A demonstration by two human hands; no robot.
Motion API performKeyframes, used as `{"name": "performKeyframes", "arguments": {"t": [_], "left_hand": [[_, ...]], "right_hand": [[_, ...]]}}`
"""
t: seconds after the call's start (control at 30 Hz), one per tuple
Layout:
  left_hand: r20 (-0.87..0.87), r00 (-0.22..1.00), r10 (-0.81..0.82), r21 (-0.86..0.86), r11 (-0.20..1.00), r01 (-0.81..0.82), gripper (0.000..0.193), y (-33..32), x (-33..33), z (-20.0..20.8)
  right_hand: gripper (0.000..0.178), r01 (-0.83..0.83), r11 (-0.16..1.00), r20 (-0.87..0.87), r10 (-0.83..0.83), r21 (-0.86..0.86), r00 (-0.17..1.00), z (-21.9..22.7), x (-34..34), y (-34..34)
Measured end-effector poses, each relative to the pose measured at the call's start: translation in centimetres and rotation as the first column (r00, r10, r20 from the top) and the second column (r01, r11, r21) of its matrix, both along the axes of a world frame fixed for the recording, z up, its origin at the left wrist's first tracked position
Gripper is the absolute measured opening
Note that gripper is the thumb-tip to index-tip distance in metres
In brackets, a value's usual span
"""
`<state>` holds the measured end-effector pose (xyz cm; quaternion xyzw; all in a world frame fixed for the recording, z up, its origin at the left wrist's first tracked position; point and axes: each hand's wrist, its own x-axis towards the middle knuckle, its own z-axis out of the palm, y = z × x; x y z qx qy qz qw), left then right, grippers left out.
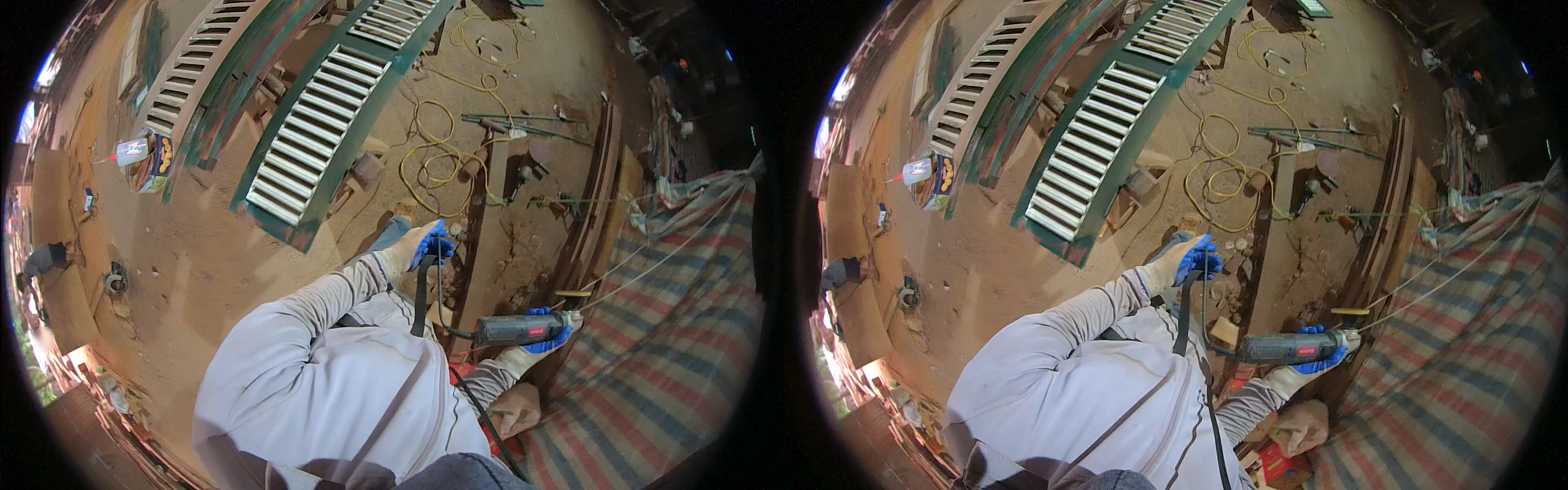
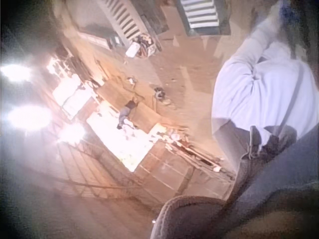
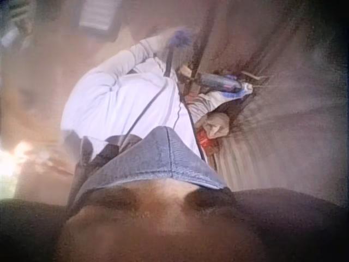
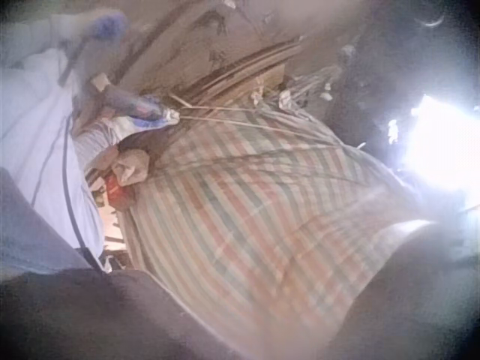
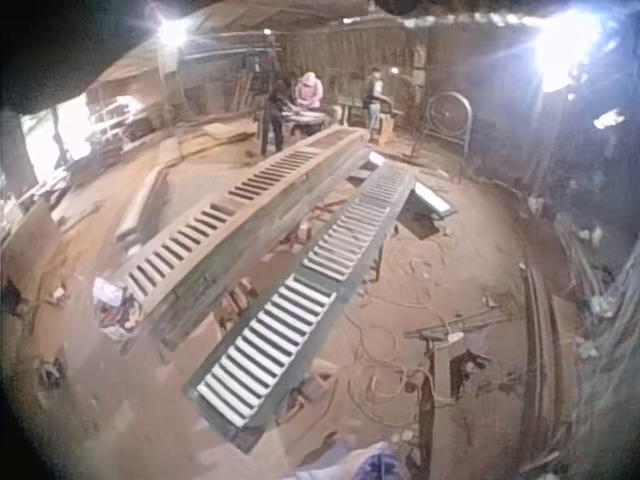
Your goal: The person applies glue to a wooden slatted frame and then uses an orbital sander to smooth its surfaces. The person works on multiple sections of the frame, moving the sander along the slats and edges.
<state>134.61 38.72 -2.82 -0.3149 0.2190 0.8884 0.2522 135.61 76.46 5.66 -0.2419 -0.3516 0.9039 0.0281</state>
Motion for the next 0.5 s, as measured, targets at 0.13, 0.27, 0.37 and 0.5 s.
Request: {"name": "performKeyframes", "arguments": {"t": [0.13,0.27,0.37,0.5], "left_hand": [[-0.005,0.99,0.14,0.009,0.99,-0.14,0.05,-2.6,-6.9,-1.0],[-0.041,0.965,0.257,0.032,0.966,-0.256,0.048,-6.3,-15.1,-3.9],[-0.074,0.954,0.292,-0.025,0.955,-0.294,0.048,-8.0,-20.2,-2.2],[-0.067,0.918,0.391,-0.033,0.919,-0.393,0.046,-11.3,-24.4,-3.1]], "right_hand": [[0.065,-0.075,0.997,-0.042,0.075,-0.016,0.996,-0.7,-5.4,2.3],[0.062,-0.017,0.988,-0.104,0.034,0.155,0.994,0.9,-14.2,1.6],[0.053,-0.03,0.913,-0.184,0.114,0.407,0.976,3.5,-20.4,1.9],[0.058,-0.011,0.837,-0.163,0.119,0.548,0.979,3.7,-29.7,1.2]]}}
